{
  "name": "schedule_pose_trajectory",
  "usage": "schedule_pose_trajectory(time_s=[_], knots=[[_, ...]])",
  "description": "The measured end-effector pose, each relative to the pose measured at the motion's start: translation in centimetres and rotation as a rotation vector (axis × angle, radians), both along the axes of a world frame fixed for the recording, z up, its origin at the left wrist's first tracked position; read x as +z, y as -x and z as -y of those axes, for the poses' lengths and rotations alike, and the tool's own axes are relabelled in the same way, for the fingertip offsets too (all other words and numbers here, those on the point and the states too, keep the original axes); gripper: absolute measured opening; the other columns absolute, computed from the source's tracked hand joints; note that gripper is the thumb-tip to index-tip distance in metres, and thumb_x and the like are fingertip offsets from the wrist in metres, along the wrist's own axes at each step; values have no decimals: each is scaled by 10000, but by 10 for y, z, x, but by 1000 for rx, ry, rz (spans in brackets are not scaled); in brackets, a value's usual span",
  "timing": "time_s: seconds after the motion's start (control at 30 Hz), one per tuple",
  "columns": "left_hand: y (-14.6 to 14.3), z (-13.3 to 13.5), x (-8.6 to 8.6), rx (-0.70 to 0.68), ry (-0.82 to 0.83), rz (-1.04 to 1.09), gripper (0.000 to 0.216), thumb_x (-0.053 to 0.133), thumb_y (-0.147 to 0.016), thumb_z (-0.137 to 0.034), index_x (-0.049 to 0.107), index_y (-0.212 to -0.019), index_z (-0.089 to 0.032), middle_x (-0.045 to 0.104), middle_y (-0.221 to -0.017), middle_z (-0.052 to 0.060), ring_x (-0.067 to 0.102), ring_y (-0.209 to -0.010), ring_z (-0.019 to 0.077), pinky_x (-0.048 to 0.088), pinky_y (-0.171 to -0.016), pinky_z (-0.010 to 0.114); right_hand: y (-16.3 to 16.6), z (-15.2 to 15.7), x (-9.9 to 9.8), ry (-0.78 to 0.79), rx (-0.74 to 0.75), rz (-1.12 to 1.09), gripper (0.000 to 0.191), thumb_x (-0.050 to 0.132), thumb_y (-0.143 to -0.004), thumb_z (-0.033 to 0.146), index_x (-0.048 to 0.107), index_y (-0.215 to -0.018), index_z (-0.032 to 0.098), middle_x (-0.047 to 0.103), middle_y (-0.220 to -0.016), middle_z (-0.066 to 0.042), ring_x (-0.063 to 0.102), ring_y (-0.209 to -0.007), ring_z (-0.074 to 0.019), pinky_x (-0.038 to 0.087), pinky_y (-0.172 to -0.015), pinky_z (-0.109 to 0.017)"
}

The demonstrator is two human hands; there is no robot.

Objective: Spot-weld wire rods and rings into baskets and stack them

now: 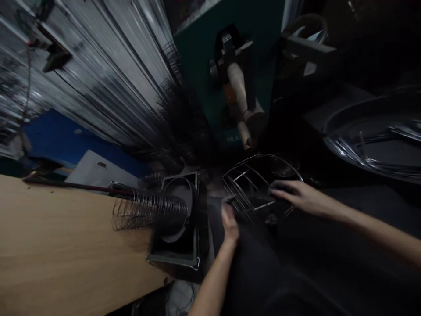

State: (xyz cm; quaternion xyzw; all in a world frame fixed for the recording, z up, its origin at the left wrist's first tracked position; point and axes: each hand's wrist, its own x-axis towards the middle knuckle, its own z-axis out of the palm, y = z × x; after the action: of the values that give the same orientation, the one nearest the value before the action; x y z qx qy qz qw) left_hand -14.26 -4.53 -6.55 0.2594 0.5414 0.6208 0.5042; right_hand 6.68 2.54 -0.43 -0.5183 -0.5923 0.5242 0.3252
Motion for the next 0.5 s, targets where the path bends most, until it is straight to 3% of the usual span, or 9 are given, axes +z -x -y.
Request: schedule_pose_trajectory(time_s=[0.07, 0.13, 0.27, 0.33, 0.4, 0.5], knots=[[7, -17, 5, 29, 129, 190, 386, 543, -871, -508, 682, -914, -151, 678, -1037, 132, 625, -1041, 221, 454, -948, 344, -2, 24, -26, -39, -25, -30, 151, 776, -628, 291, 746, -769, 246, 727, -855, -3, 678, -854, -235, 535, -850, -343], [6, -37, 13, 19, 261, 353, 450, 503, -882, -542, 674, -883, -125, 690, -930, 134, 662, -890, 203, 505, -835, 323, -4, 49, -46, -64, -47, -43, 164, 775, -610, 278, 749, -771, 265, 728, -871, -4, 674, -902, -254, 506, -931, -394], [-16, -58, 27, 138, 363, 383, 221, 586, -868, -319, 632, -748, -140, 572, -594, 7, 532, -509, 86, 465, -562, 199, -35, 84, -57, -140, -65, 15, 138, 709, -712, 274, 756, -842, 277, 724, -924, -13, 676, -908, -235, 515, -916, -374], [-25, -61, 30, 108, 364, 366, 159, 601, -848, -259, 600, -719, -165, 501, -547, -39, 457, -456, 52, 410, -508, 156, -78, 91, -52, -191, -247, 166, 126, 679, -762, 250, 742, -870, 266, 720, -948, -20, 677, -891, -214, 513, -887, -328], [-29, -65, 28, 72, 339, 342, 189, 594, -847, -267, 553, -686, -177, 444, -525, -61, 402, -432, 40, 363, -477, 143, -139, 94, -45, -161, -552, 421, 77, 649, -801, 231, 710, -846, 222, 711, -985, -62, 666, -921, -208, 478, -890, -290], [-33, -75, 20, 78, 231, 251, 328, 570, -865, -345, 420, -625, -178, 338, -498, -85, 306, -403, 45, 311, -458, 164, -233, 100, -38, 112, -817, 737, 143, 631, -819, 240, 615, -698, 163, 682, -1022, -180, 628, -1018, -229, 430, -851, -265]])
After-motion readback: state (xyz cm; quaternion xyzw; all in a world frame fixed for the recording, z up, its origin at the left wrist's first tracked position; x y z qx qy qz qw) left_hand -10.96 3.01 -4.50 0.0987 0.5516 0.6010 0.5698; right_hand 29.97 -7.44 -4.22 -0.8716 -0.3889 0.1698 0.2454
